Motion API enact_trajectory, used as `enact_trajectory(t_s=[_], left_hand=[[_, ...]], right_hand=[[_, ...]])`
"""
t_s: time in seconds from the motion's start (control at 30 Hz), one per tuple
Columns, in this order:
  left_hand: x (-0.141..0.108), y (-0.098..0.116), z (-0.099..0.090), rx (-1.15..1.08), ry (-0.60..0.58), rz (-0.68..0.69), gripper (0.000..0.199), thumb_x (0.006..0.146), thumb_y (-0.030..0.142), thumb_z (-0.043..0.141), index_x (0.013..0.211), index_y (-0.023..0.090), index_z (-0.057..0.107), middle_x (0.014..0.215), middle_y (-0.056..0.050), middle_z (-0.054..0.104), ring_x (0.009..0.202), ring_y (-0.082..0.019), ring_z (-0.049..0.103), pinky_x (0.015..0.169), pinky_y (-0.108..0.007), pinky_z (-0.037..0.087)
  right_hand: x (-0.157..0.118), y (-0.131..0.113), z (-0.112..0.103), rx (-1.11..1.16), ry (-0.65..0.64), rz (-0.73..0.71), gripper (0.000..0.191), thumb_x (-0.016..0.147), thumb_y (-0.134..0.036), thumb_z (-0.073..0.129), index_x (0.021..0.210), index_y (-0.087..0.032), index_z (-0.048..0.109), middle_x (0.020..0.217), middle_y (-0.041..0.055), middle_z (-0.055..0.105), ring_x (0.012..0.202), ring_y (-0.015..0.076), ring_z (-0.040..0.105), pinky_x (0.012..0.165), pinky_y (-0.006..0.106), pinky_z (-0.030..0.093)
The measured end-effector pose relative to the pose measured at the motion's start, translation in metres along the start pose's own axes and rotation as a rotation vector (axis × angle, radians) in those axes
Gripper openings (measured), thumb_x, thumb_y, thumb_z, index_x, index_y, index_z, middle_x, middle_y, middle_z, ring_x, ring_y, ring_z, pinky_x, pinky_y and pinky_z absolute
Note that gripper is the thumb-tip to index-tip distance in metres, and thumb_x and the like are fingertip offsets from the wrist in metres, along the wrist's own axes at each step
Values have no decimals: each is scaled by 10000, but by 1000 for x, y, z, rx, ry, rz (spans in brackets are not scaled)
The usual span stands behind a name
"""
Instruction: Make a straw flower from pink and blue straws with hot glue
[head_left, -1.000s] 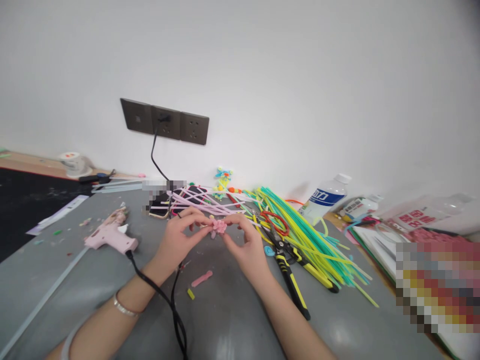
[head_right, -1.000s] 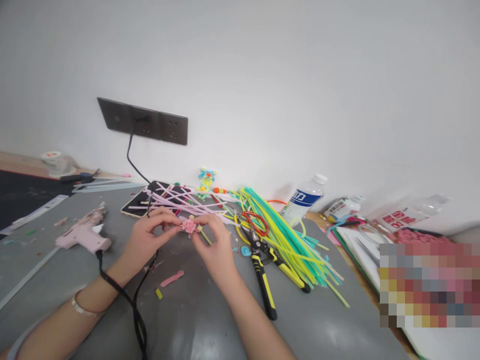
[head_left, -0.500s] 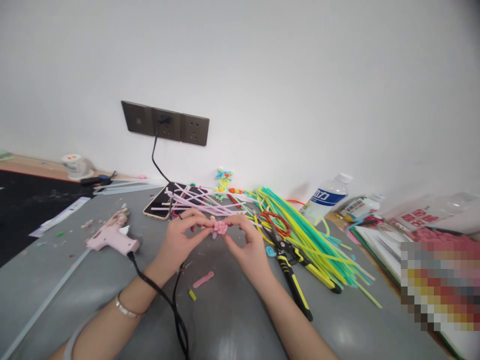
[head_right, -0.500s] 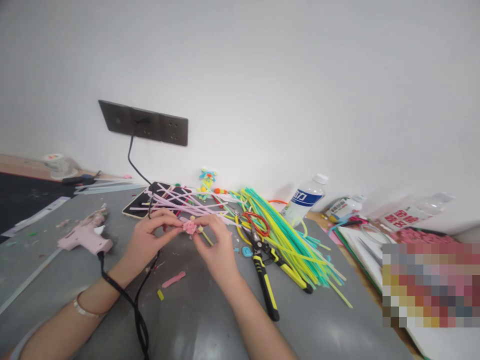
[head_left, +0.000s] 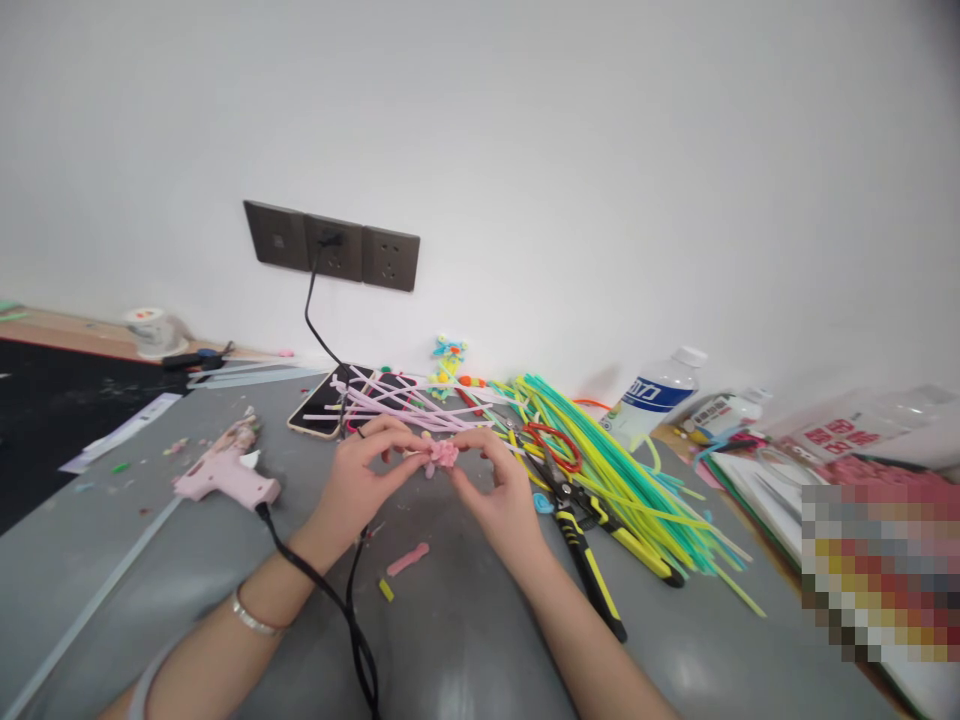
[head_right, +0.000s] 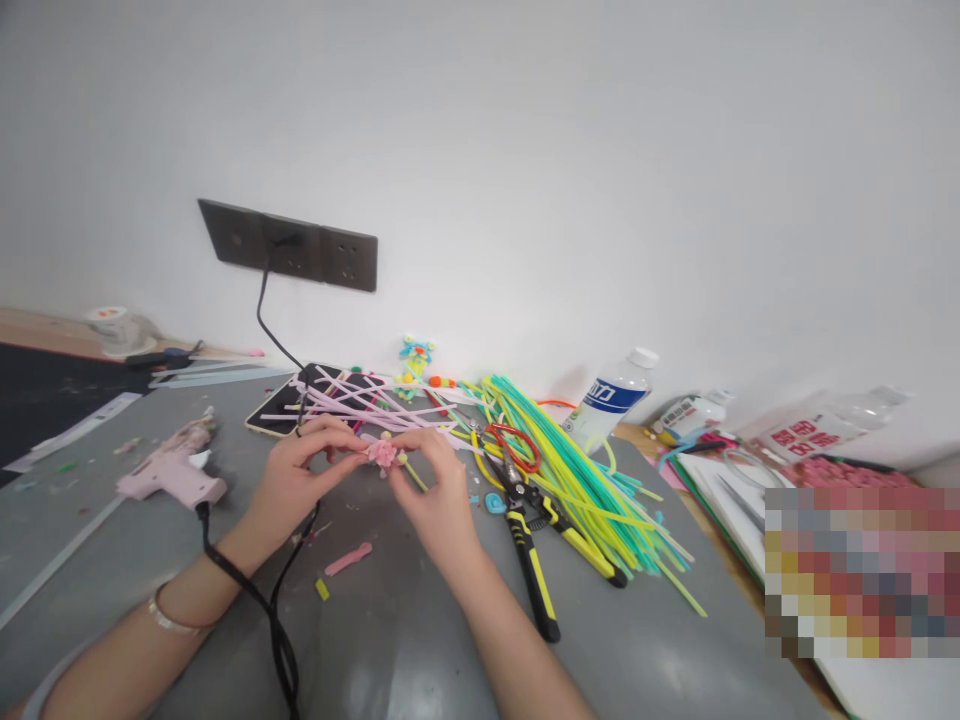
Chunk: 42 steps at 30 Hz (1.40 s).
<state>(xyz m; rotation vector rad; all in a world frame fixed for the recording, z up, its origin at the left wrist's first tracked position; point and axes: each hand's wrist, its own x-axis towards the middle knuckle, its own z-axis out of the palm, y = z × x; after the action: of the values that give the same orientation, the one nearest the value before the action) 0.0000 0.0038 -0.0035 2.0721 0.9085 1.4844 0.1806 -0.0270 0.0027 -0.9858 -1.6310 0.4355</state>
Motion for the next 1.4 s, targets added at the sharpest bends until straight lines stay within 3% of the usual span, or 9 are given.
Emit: enact_trajectory(t_s=[0.47, 0.83, 0.93, 1.13, 1.4], left_hand=[[0, -1, 0, -34, -22, 28, 114, 817, 117, 707, 860, 213, 751, 787, -10, 681, 733, -131, 600, 593, -218, 445], [0, -2, 0, -4, -6, -24, 57, 846, 216, 691, 874, 212, 741, 789, -20, 667, 722, -138, 590, 579, -231, 450], [0, -2, 1, -16, -30, -49, 75, 834, 209, 698, 908, 207, 713, 855, -28, 686, 782, -151, 619, 608, -234, 472], [-2, -2, 5, -67, -168, -152, 345, 775, 210, 738, 1104, 222, 634, 1109, -66, 696, 965, -207, 652, 692, -272, 523], [-2, -4, 5, -39, -176, -140, 298, 810, 219, 703, 1101, 218, 637, 1090, -69, 692, 911, -189, 642, 691, -270, 519]], right_hand=[[-1, 3, -1, 5, -27, -42, 214, 794, -50, 590, 906, -227, 636, 903, 25, 688, 871, 192, 619, 811, 327, 458], [-2, 5, 0, 39, 6, 63, 154, 818, -115, 601, 919, -224, 644, 881, 20, 667, 841, 184, 594, 772, 307, 436], [-2, 11, -1, 157, 15, 181, 138, 816, -187, 637, 948, -226, 644, 909, 31, 670, 863, 192, 600, 774, 312, 436], [-1, 20, 3, 676, 0, 463, 243, 763, -358, 737, 921, -226, 607, 911, 27, 658, 852, 186, 617, 774, 301, 485], [-3, 16, 8, 686, -26, 465, 284, 735, -355, 784, 883, -219, 583, 891, 26, 654, 839, 184, 624, 784, 310, 506]])
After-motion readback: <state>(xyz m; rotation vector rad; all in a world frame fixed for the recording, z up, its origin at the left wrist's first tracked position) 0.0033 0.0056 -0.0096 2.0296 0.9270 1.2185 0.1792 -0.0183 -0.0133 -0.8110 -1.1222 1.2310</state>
